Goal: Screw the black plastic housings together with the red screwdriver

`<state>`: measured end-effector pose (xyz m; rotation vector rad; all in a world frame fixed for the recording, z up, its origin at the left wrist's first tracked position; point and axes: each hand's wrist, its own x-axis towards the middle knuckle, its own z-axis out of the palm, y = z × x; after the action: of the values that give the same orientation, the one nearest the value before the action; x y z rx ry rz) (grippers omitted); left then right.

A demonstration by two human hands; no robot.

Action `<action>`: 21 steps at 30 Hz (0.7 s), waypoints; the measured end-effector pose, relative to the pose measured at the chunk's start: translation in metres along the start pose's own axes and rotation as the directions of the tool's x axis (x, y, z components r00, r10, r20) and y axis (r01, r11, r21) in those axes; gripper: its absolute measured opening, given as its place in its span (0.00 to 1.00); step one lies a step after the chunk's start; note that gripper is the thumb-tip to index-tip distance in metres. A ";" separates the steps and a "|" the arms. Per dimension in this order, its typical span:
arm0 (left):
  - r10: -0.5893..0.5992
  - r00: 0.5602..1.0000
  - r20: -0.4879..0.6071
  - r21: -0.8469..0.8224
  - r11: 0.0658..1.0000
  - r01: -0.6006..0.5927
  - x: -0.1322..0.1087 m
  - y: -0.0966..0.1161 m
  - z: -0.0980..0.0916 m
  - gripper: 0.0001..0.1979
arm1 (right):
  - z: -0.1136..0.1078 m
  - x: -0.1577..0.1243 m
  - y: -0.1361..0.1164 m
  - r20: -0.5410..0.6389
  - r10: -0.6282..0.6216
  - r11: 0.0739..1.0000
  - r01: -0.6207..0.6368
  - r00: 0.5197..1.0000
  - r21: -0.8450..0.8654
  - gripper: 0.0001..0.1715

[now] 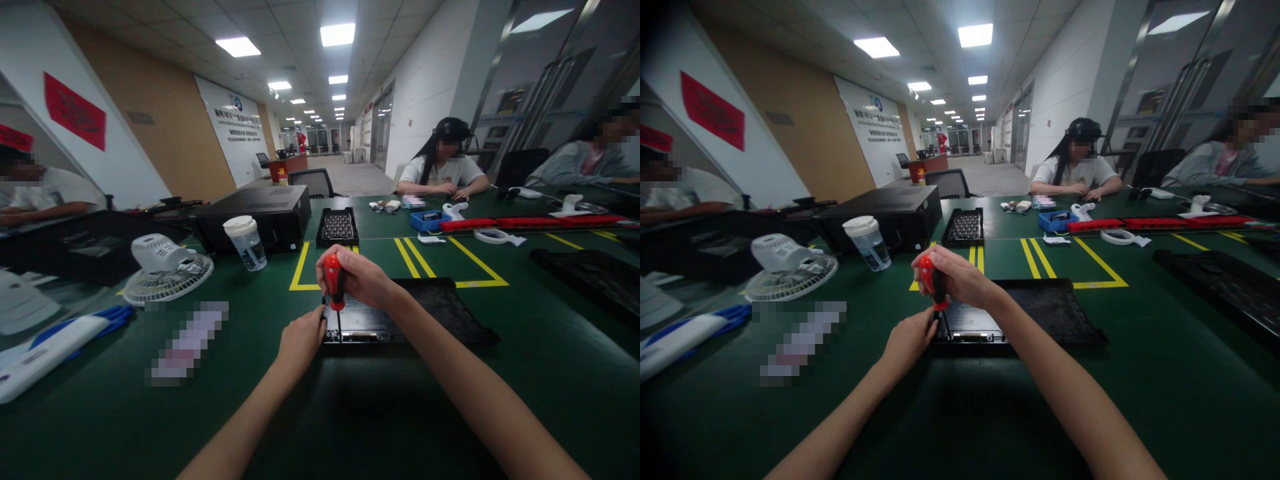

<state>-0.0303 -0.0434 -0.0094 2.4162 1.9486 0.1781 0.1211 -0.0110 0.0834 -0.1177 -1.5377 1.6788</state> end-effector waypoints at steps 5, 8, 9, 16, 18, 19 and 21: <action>0.012 1.000 -0.004 0.006 1.000 -0.012 0.000 0.000 0.000 0.17 | 0.001 -0.001 -0.004 0.006 -0.003 1.000 0.003 1.000 -0.023 0.12; 0.009 1.000 0.004 0.002 1.000 -0.009 0.000 0.000 0.000 0.17 | 0.001 -0.002 -0.005 -0.006 -0.007 0.999 0.006 1.000 -0.044 0.09; 0.006 1.000 0.007 0.001 1.000 -0.006 0.000 0.000 -0.001 0.17 | 0.001 -0.002 -0.006 -0.010 -0.008 0.999 0.007 1.000 -0.049 0.08; 0.009 1.000 -0.002 -0.002 1.000 -0.009 0.000 -0.001 0.001 0.18 | 0.002 -0.002 -0.009 -0.024 -0.007 0.997 0.005 1.000 -0.074 0.08; 0.009 1.000 0.002 -0.002 1.000 -0.009 0.000 -0.001 0.001 0.18 | 0.002 -0.002 -0.010 -0.033 -0.012 0.997 0.009 0.999 -0.083 0.08; 0.010 1.000 0.006 -0.001 1.000 -0.010 0.000 -0.001 0.000 0.18 | 0.002 -0.002 -0.010 -0.037 -0.014 0.996 0.011 0.999 -0.089 0.09; 0.003 1.000 0.016 0.002 1.000 -0.003 0.000 0.000 -0.001 0.18 | 0.001 -0.002 -0.009 -0.040 -0.022 0.994 0.017 0.999 -0.103 0.09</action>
<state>-0.0306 -0.0431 -0.0084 2.4149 1.9392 0.1563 0.1268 -0.0138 0.0906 -0.1899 -1.5895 1.5726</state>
